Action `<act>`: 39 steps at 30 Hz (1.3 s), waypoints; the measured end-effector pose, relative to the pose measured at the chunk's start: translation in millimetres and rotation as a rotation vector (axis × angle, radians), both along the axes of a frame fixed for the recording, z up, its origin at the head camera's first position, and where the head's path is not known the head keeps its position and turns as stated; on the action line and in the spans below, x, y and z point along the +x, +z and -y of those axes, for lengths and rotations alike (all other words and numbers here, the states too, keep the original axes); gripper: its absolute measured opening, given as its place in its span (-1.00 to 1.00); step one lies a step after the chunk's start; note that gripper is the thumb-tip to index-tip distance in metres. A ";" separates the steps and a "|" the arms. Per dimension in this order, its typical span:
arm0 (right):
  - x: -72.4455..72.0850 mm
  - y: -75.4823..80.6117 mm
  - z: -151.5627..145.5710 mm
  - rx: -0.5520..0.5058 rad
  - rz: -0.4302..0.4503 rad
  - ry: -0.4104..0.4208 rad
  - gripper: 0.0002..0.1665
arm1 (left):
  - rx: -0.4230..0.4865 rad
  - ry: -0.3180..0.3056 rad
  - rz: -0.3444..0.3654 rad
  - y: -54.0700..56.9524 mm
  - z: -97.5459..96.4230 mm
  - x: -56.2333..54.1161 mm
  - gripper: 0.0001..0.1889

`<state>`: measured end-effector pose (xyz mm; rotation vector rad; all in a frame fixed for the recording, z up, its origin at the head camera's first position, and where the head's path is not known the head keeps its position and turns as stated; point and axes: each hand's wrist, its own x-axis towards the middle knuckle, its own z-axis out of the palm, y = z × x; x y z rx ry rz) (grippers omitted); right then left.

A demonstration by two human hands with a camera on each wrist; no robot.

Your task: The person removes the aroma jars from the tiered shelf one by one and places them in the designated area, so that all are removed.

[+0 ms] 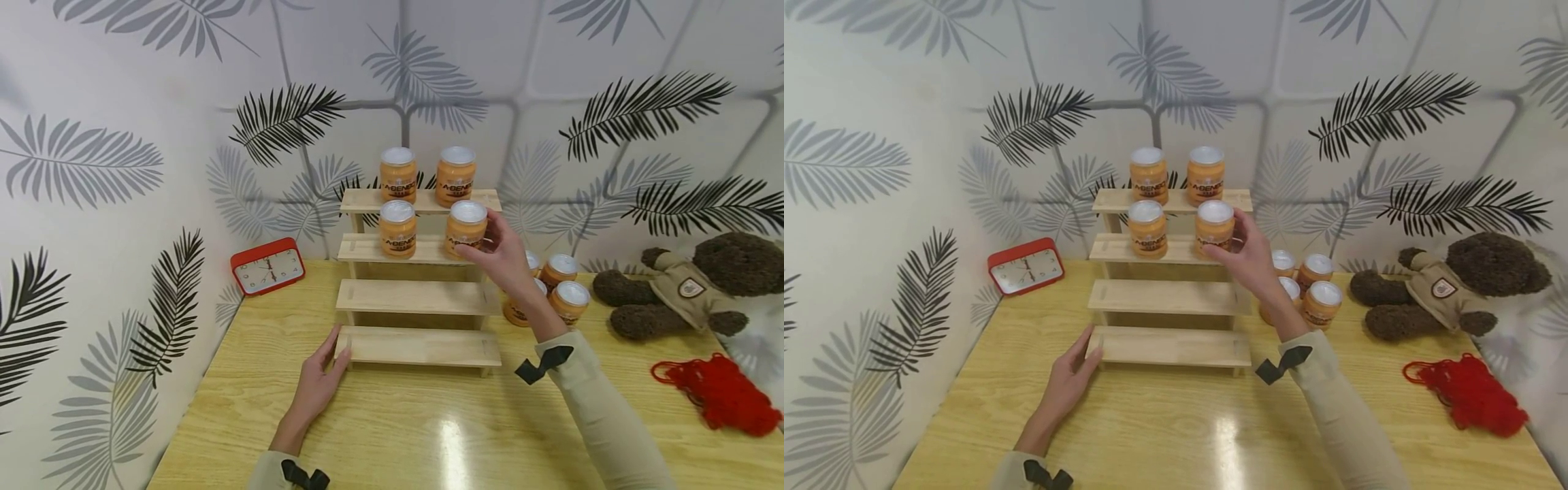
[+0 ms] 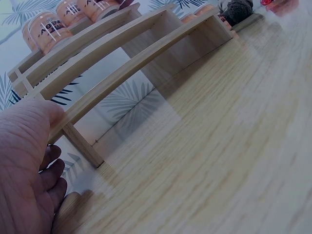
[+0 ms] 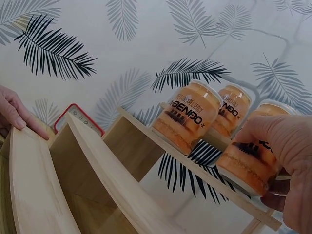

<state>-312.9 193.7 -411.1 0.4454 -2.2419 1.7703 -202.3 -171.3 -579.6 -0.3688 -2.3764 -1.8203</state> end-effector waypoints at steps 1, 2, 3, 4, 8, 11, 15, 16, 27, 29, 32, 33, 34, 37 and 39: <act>0.9 0.4 -0.7 -0.003 -0.004 0.002 -0.10 | 0.001 0.000 -0.002 0.2 0.0 0.1 -0.34; 1.7 0.6 -1.5 -0.007 -0.009 0.004 -0.11 | 0.002 0.001 -0.001 0.5 -0.1 0.2 -0.35; 2.6 0.7 -2.3 -0.014 -0.011 0.005 -0.11 | 0.002 0.002 0.000 0.9 -0.1 0.4 -0.35; 3.4 0.8 -3.3 -0.019 -0.016 0.009 -0.12 | 0.003 0.003 0.002 1.5 -0.1 0.9 -0.35; 7.8 1.6 -8.0 -0.006 -0.036 0.001 -0.12 | -0.008 0.006 0.012 1.9 -0.2 1.1 -0.34; 11.6 2.9 -11.8 0.005 -0.051 -0.011 -0.11 | -0.011 0.005 0.011 0.7 0.0 0.3 -0.34; 15.8 4.8 -16.2 0.011 -0.061 -0.023 -0.11 | -0.006 0.003 -0.001 -0.6 0.1 -0.5 -0.34; 16.9 5.2 -17.3 0.015 -0.061 -0.026 -0.11 | -0.006 0.003 -0.004 -0.6 0.1 -0.6 -0.34; 28.8 2.3 -29.4 0.017 -0.073 -0.036 -0.09 | -0.028 0.016 0.001 0.1 -0.6 -0.4 -0.34; 31.9 2.8 -31.1 0.020 -0.065 -0.043 -0.09 | -0.030 0.017 0.004 0.1 -0.5 -0.4 -0.34; 37.2 3.9 -33.3 0.021 -0.053 -0.056 -0.10 | -0.029 0.017 0.005 0.5 -0.7 -0.1 -0.35; 39.0 4.3 -34.0 0.022 -0.050 -0.060 -0.11 | -0.028 0.016 0.005 0.6 -0.8 -0.1 -0.35; 41.0 4.6 -34.9 0.019 -0.052 -0.062 -0.12 | -0.028 0.015 0.005 0.6 -0.9 0.1 -0.35; 45.8 4.9 -37.7 0.006 -0.063 -0.063 -0.15 | -0.024 0.014 0.008 0.7 -0.9 0.6 -0.35; 49.2 5.2 -39.5 0.004 -0.068 -0.067 -0.16 | -0.022 0.013 0.006 0.4 -1.0 0.2 -0.35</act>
